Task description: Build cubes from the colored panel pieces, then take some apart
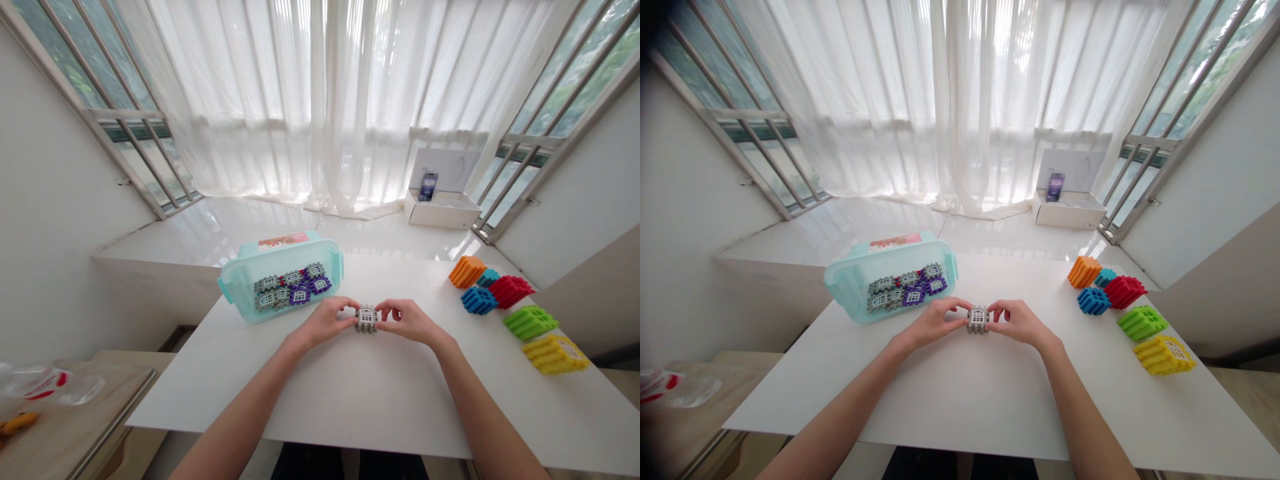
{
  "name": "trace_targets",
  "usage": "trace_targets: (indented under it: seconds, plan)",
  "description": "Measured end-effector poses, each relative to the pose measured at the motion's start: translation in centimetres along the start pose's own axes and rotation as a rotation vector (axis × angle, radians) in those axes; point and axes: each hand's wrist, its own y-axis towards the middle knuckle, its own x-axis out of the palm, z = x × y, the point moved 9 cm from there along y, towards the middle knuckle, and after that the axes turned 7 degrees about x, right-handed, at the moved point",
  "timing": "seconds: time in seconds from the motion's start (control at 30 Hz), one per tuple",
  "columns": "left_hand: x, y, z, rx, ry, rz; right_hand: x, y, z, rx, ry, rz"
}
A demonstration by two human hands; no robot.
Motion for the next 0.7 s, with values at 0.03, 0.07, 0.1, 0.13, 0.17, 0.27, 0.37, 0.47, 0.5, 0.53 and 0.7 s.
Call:
trace_targets:
  seconds: [0.03, 0.07, 0.1, 0.13, 0.17, 0.27, 0.37, 0.47, 0.5, 0.53, 0.7]
  plan:
    - [0.0, 0.0, 0.0, -0.004, 0.011, -0.005, 0.0, 0.0, 0.0, 0.004, -0.006, -0.001]
    - [0.1, -0.1, -0.1, -0.008, 0.021, -0.010, 0.0, 0.0, 0.0, 0.007, -0.013, -0.002]
    - [0.1, -0.1, -0.1, -0.011, 0.029, -0.013, 0.0, 0.0, 0.0, 0.009, -0.019, -0.003]
    - [0.1, -0.1, -0.1, -0.010, 0.034, -0.015, 0.0, -0.1, 0.0, 0.007, -0.026, -0.004]
    - [0.1, -0.1, -0.1, -0.008, 0.038, -0.017, 0.0, -0.1, -0.1, 0.002, -0.034, -0.006]
    - [0.2, -0.2, 0.1, 0.005, 0.051, -0.025, 0.1, -0.2, -0.4, -0.021, -0.073, -0.009]
    - [0.4, -0.2, 0.3, 0.016, 0.066, -0.038, 0.1, -0.4, -0.6, -0.029, -0.129, -0.004]
    - [0.5, -0.2, 0.4, 0.029, 0.069, -0.046, 0.0, -0.6, -0.9, -0.031, -0.170, 0.006]
    - [0.5, -0.2, 0.4, 0.033, 0.068, -0.049, 0.0, -0.6, -0.9, -0.033, -0.179, 0.005]
    - [0.5, -0.2, 0.4, 0.037, 0.068, -0.053, 0.1, -0.6, -1.0, -0.034, -0.188, 0.002]
    - [0.7, -0.3, 0.2, 0.035, 0.081, -0.067, 0.3, -0.6, -1.1, -0.021, -0.235, -0.040]
